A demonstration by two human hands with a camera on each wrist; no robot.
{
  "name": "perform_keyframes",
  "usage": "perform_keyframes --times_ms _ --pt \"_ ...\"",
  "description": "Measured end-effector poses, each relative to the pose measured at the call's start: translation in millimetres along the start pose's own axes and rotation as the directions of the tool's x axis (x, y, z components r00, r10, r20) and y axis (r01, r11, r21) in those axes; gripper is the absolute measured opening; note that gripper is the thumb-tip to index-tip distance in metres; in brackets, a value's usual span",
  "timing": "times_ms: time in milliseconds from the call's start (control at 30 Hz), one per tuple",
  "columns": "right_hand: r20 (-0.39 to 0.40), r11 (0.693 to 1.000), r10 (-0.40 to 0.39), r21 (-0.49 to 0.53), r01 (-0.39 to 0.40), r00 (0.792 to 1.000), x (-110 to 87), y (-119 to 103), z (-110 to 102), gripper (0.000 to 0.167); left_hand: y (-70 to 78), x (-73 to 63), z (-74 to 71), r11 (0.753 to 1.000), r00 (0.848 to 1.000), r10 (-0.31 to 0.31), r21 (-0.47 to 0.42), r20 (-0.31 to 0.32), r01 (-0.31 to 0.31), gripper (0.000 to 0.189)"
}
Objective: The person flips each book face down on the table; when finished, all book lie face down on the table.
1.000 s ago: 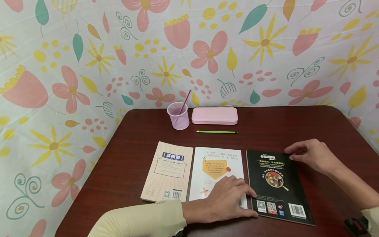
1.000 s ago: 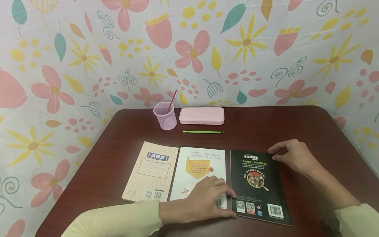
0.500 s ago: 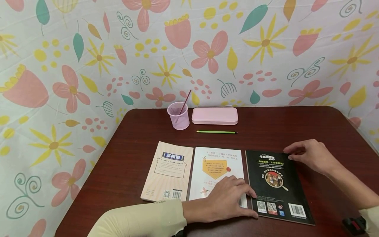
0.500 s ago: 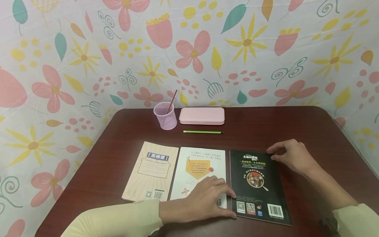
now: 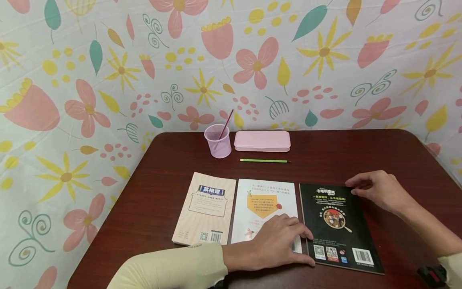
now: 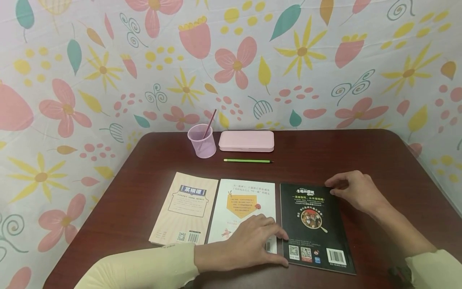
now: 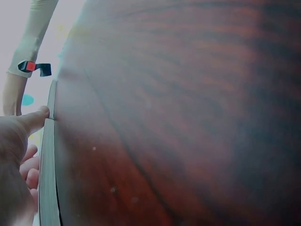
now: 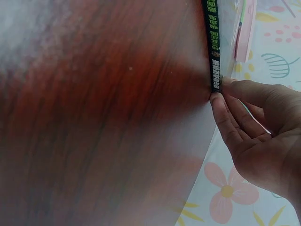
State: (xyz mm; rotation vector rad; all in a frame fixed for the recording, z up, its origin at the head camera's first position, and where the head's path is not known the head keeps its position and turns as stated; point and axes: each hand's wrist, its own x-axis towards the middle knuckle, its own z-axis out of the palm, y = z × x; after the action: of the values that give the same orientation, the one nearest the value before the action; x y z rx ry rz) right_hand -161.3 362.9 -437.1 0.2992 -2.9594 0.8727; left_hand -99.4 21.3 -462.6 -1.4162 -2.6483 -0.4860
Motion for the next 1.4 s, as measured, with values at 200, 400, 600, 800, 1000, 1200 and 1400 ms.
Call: perform_keyframes --times_ms 200,400,600,800,1000,1200,1400 --pt "-0.002 0.999 -0.032 -0.034 0.032 0.999 -2.0 -2.5 2.6 0.026 -10.2 1.7 -7.4 0.987 0.997 0.02 -0.163 0.068 -0.009 0.048" --pt "0.033 0.995 -0.058 -0.085 0.06 0.998 -5.0 -11.5 6.7 0.035 -25.0 -0.7 -20.0 0.941 0.992 0.081 -0.337 0.098 -0.043 0.042" --pt "0.054 0.992 -0.094 -0.081 0.098 0.994 -10.0 -22.6 11.9 0.042 -42.2 -6.7 -33.7 0.911 0.993 0.046 -0.411 0.105 0.002 0.042" --pt "0.083 0.98 -0.167 -0.094 0.174 0.983 -15.2 -36.2 18.0 0.054 -62.4 -18.2 -48.0 0.885 0.992 -0.058 -0.455 0.108 0.101 0.047" --pt "0.108 0.978 -0.192 -0.062 0.2 0.975 -21.6 -49.6 24.9 0.063 -84.0 -35.9 -59.3 0.854 0.984 -0.149 -0.49 0.097 0.177 0.057" --pt "0.117 0.981 -0.19 -0.009 0.192 0.975 -27.6 -59.5 30.6 0.07 -108.2 -53.4 -70.7 0.857 0.975 -0.209 -0.467 0.069 0.217 0.066" --pt "0.13 0.982 -0.189 0.006 0.19 0.973 -32.0 -67.9 35.1 0.075 -125.6 -73.0 -77.0 0.841 0.953 -0.296 -0.456 0.066 0.292 0.07"
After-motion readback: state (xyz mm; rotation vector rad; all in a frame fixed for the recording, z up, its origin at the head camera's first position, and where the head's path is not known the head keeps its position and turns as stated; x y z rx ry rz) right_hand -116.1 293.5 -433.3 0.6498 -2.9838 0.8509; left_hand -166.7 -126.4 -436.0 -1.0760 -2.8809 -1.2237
